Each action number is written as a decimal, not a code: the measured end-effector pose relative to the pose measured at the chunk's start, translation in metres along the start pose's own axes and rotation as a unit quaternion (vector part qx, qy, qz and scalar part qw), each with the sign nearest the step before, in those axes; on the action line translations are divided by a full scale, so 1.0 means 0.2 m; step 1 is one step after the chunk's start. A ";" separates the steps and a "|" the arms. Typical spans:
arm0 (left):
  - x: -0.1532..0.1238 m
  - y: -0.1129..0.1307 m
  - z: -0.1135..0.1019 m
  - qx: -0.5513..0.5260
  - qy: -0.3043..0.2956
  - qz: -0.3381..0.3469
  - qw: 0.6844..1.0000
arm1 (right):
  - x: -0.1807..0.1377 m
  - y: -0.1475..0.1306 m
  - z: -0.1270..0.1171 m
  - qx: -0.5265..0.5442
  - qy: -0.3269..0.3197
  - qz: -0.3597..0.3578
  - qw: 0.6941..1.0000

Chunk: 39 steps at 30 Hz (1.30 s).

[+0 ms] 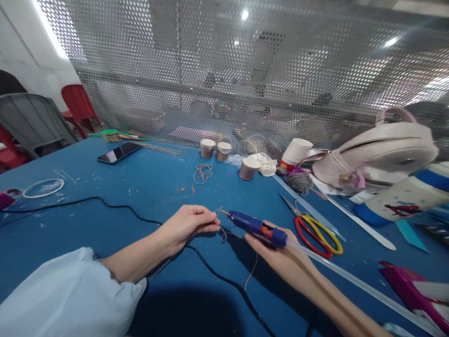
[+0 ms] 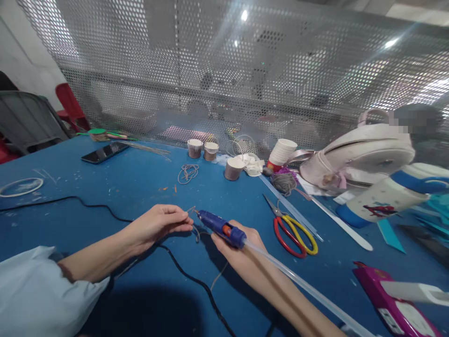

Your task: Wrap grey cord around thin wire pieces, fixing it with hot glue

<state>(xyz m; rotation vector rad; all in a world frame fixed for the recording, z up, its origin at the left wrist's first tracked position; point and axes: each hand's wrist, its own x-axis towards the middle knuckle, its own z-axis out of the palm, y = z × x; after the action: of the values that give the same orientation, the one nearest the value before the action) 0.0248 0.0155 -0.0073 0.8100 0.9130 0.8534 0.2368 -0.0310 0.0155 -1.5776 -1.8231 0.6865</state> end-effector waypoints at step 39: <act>0.00 -0.01 -0.01 0.010 -0.001 -0.003 1.000 | 0.00 -0.05 -0.02 -0.011 -0.033 0.002 0.999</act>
<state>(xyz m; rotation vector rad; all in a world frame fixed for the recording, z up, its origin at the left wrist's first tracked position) 0.0243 0.0154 -0.0091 0.8240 0.9235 0.8400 0.2332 -0.0327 0.0253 -1.5918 -1.8821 0.7312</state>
